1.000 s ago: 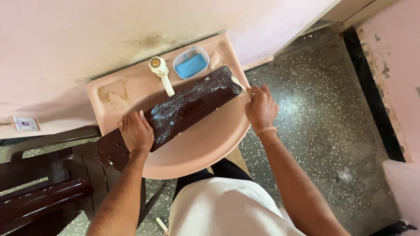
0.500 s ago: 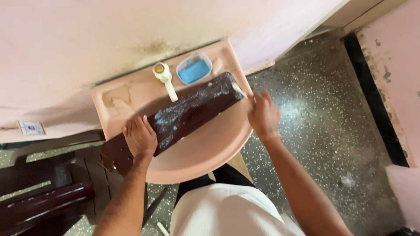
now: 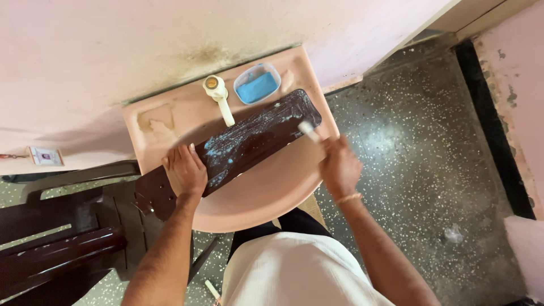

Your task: The person scrubs a dark brown plastic chair part with a toothbrush and soap at a sink. They apply soap to the chair part and scrub it thoroughly, then rinse it under running water.

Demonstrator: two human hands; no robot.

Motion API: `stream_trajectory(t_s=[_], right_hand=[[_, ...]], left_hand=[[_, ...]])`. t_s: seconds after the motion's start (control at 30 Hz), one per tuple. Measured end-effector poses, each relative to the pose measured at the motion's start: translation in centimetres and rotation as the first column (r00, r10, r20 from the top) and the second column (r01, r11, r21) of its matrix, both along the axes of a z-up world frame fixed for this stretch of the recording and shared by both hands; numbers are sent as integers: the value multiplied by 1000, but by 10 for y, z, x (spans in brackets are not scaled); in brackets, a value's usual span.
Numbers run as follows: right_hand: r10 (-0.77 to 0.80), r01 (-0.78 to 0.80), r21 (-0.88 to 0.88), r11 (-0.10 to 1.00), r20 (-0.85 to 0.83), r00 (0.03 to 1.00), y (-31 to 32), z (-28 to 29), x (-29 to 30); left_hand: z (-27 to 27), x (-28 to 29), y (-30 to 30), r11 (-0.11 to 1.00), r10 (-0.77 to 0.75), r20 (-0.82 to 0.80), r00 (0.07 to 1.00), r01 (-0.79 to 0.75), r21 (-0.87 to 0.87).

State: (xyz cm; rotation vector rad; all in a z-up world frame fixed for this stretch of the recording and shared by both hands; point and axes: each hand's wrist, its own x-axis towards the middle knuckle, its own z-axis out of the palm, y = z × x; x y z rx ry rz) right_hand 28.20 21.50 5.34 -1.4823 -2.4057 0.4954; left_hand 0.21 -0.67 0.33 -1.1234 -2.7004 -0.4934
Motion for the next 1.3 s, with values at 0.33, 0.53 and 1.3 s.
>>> stream_trajectory(t_s=[0.33, 0.53, 1.3], right_hand=[[73, -75, 17, 997, 100, 992, 6, 0, -6], [160, -160, 4, 987, 11, 987, -4, 4, -10], [134, -134, 19, 991, 7, 991, -3, -37, -19]], left_hand=[[-3, -1, 7, 1000, 24, -12, 1000, -24, -14], [-5, -1, 3, 1000, 16, 0, 1000, -16, -4], [-4, -2, 2, 998, 31, 26, 999, -30, -52]])
